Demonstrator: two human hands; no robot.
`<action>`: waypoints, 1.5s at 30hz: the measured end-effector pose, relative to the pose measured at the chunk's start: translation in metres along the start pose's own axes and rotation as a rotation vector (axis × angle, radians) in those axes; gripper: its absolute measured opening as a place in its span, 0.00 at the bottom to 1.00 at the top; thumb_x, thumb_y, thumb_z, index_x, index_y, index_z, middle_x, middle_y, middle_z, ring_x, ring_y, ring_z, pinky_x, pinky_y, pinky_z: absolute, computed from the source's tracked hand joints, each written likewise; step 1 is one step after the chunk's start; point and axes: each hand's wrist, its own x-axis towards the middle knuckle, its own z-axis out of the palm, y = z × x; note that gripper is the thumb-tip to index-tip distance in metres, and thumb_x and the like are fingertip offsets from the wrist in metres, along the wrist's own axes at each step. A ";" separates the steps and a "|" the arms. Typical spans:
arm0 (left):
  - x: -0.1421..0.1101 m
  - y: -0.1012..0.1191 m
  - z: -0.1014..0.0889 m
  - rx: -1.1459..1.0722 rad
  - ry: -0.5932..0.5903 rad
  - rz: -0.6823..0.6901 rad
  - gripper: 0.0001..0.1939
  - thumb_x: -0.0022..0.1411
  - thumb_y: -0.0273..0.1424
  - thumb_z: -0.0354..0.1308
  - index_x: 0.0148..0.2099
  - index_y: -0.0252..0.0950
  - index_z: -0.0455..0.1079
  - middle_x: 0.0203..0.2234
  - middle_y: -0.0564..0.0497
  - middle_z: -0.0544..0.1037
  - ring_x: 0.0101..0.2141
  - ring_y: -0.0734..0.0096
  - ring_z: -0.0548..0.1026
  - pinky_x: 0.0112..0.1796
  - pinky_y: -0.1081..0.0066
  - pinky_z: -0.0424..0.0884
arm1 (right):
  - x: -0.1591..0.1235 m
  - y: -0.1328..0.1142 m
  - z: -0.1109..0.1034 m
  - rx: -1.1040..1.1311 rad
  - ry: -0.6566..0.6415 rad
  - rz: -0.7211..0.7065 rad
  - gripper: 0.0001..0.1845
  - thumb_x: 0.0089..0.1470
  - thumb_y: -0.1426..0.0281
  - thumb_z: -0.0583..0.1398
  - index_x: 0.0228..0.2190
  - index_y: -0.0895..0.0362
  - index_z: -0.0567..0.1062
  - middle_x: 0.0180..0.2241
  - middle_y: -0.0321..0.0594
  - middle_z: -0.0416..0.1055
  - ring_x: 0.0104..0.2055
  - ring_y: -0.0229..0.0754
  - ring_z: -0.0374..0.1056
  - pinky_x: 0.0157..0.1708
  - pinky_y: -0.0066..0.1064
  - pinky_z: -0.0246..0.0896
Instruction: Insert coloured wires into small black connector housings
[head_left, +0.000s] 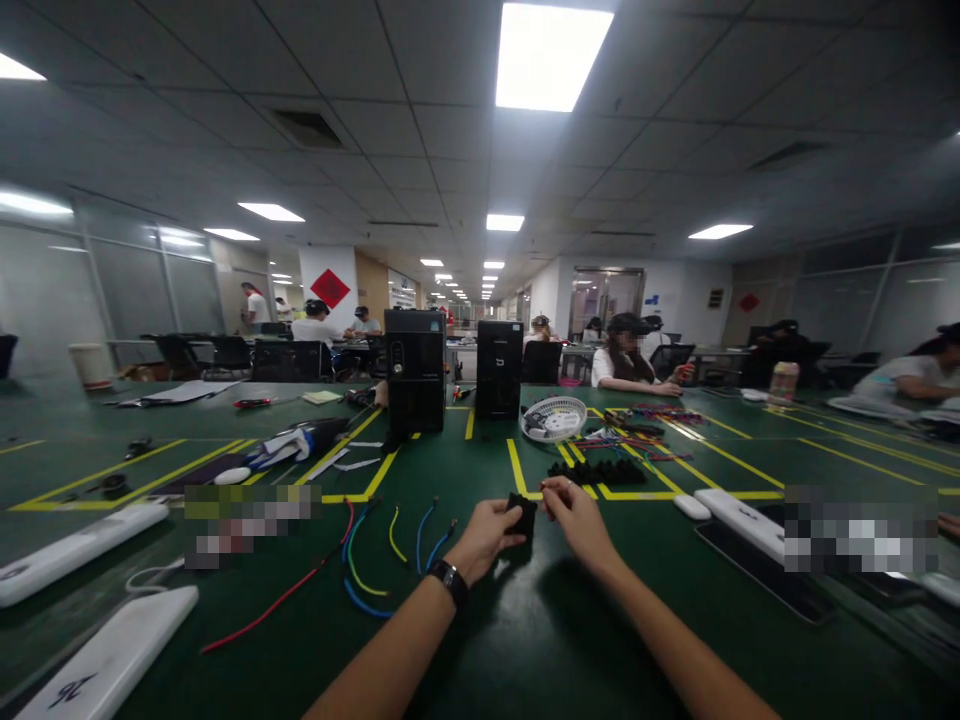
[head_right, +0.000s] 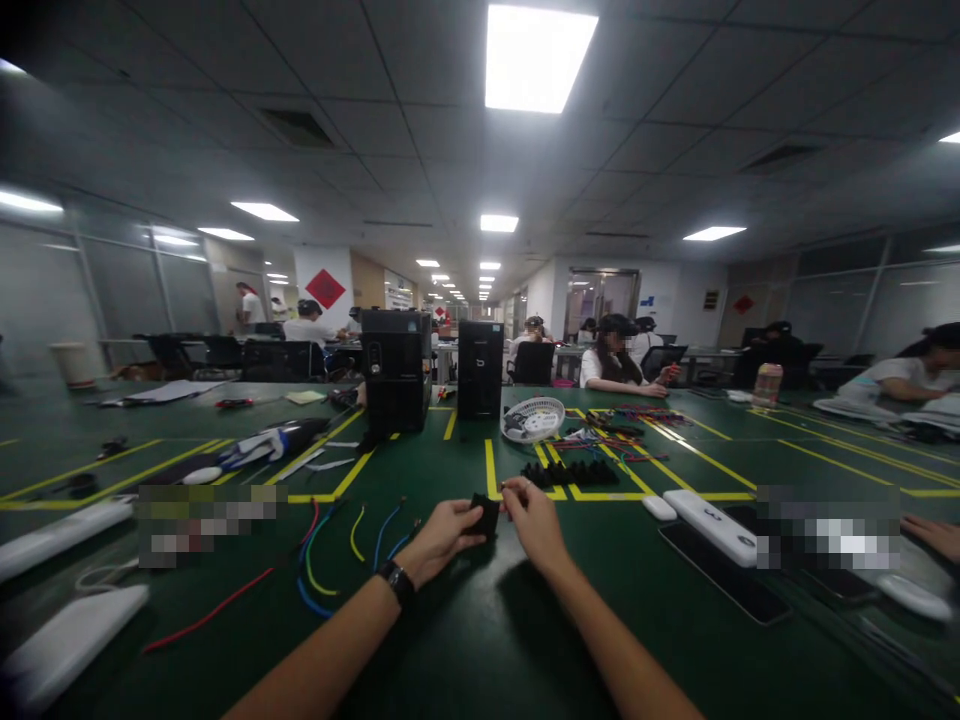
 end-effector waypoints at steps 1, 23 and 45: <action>0.001 0.000 -0.002 -0.034 0.006 0.002 0.11 0.52 0.28 0.64 0.36 0.28 0.71 0.37 0.39 0.75 0.35 0.66 0.74 0.33 0.69 0.72 | 0.000 -0.002 -0.001 0.030 -0.006 0.032 0.16 0.51 0.58 0.56 0.35 0.58 0.71 0.23 0.36 0.70 0.24 0.39 0.65 0.26 0.29 0.58; -0.002 -0.003 0.005 -0.007 0.001 0.360 0.15 0.49 0.31 0.66 0.40 0.30 0.72 0.37 0.44 0.77 0.40 0.66 0.73 0.43 0.69 0.65 | -0.013 -0.031 0.011 0.435 -0.098 0.342 0.21 0.42 0.55 0.64 0.27 0.57 0.64 0.19 0.31 0.67 0.13 0.26 0.48 0.14 0.21 0.38; -0.011 0.001 0.010 0.137 0.026 0.380 0.17 0.53 0.34 0.61 0.44 0.31 0.71 0.41 0.42 0.78 0.43 0.62 0.74 0.44 0.67 0.66 | -0.012 -0.026 0.011 0.332 -0.060 0.357 0.15 0.44 0.60 0.61 0.26 0.57 0.65 0.19 0.32 0.69 0.13 0.27 0.49 0.13 0.22 0.39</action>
